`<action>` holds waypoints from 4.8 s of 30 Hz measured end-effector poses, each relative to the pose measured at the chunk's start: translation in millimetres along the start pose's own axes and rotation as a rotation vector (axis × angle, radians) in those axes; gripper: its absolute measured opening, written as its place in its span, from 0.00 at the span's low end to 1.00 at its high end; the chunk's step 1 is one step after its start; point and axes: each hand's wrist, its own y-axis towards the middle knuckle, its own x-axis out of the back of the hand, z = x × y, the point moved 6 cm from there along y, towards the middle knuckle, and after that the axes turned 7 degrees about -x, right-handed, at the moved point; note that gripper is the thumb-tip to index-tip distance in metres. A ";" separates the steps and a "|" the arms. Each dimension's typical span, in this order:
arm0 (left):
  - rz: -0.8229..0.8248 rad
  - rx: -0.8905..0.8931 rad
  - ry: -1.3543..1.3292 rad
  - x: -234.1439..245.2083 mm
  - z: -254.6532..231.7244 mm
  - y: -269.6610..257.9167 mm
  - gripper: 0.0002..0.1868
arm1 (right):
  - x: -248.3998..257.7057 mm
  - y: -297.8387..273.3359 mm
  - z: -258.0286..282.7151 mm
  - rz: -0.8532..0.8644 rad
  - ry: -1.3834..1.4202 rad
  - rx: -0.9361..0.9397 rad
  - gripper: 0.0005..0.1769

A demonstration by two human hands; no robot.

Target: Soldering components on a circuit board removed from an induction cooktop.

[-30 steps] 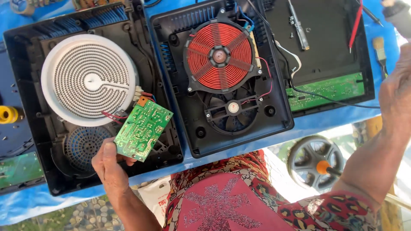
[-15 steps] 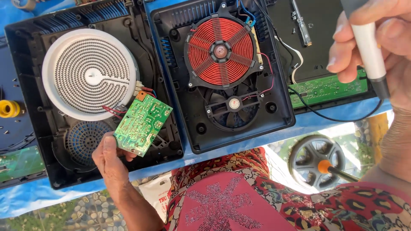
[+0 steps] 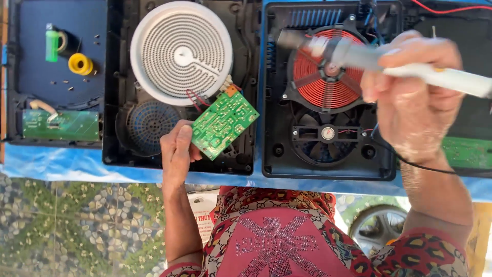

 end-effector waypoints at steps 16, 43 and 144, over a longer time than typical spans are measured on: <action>0.026 -0.016 -0.024 1.7 9.7 3.4 0.23 | -88.1 -6.3 -33.6 0.374 0.083 0.004 0.13; -0.136 -0.148 0.176 5.9 24.4 0.3 0.24 | -96.5 -11.4 -50.5 0.257 -0.223 0.078 0.05; -0.425 -0.733 0.735 223.1 14.5 146.0 0.09 | -129.3 -26.4 -47.0 0.440 -0.164 0.194 0.08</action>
